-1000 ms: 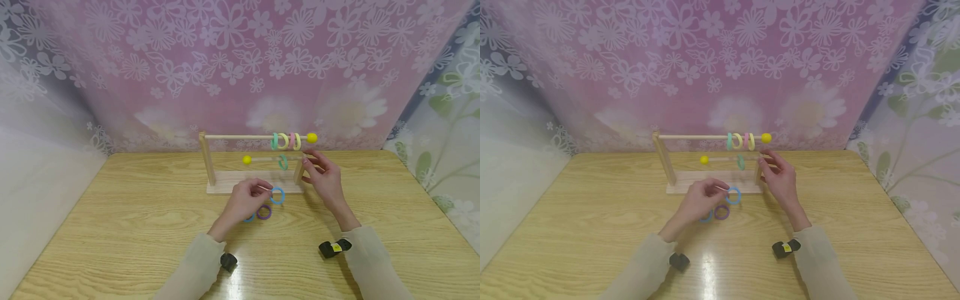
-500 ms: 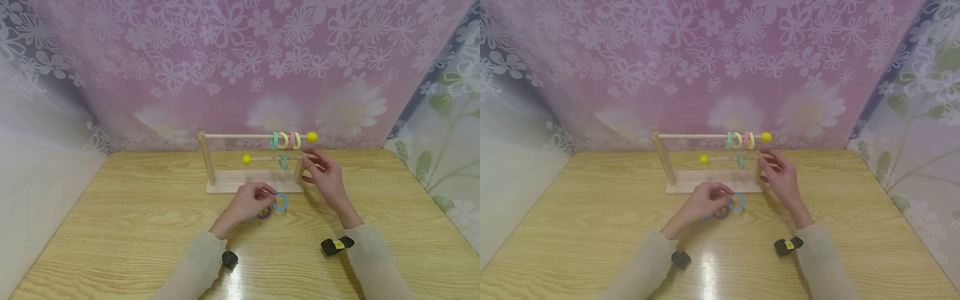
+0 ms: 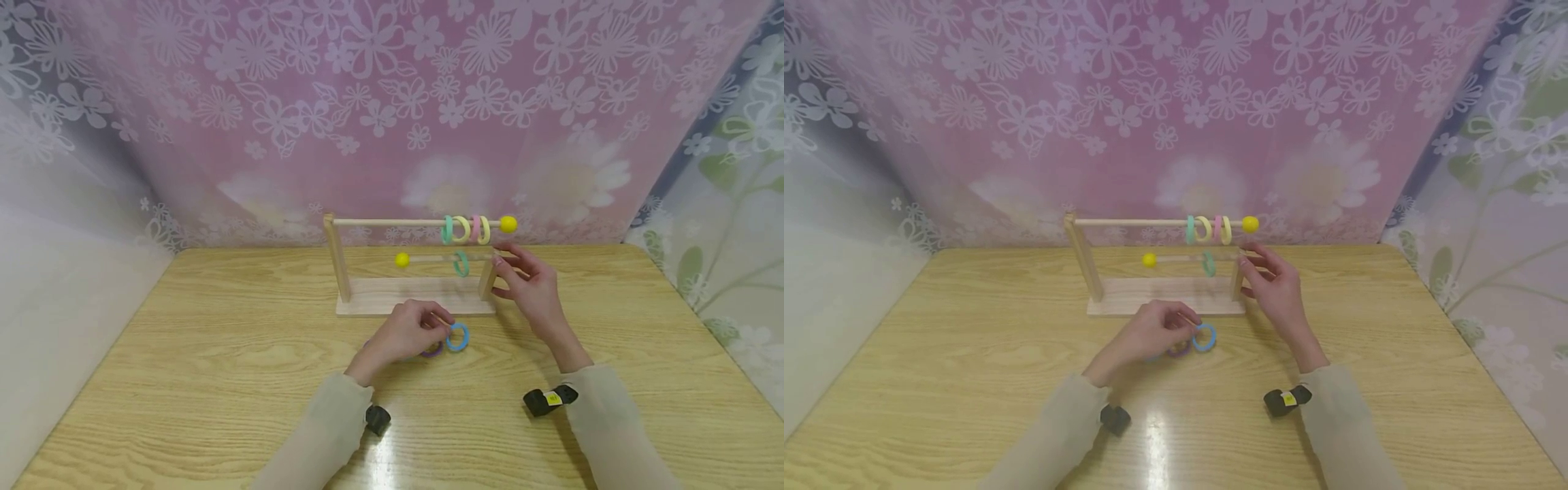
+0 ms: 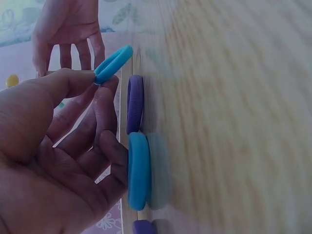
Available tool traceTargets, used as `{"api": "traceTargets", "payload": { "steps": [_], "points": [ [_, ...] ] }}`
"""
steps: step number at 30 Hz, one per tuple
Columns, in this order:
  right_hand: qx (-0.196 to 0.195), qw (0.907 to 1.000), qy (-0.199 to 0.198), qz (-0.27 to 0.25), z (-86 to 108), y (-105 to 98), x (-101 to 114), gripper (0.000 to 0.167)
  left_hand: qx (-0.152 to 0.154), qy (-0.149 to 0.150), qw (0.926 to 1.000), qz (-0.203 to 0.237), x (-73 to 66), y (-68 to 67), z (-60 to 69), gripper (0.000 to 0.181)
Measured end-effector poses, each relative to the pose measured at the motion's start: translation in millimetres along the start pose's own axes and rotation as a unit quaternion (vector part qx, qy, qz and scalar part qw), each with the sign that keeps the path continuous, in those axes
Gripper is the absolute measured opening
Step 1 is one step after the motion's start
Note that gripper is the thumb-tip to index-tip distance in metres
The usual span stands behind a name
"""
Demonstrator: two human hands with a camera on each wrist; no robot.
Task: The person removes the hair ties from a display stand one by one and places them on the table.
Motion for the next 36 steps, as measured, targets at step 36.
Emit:
{"api": "traceTargets", "payload": {
  "steps": [36],
  "points": [
    [-0.005,1.0,-0.001,-0.003,-0.8,-0.3,-1.5,0.047,0.056,0.031,0.996,-0.062,2.4,4.5,-6.6,0.014]
  ]
}}
Point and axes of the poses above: each hand's wrist, its own z-axis away from the middle knuckle, its own y-axis out of the palm, x = y × z, the point moved 9 cm from there along -z, towards the middle knuckle, and after that the axes turned 13 degrees about y, right-handed, at the moved point
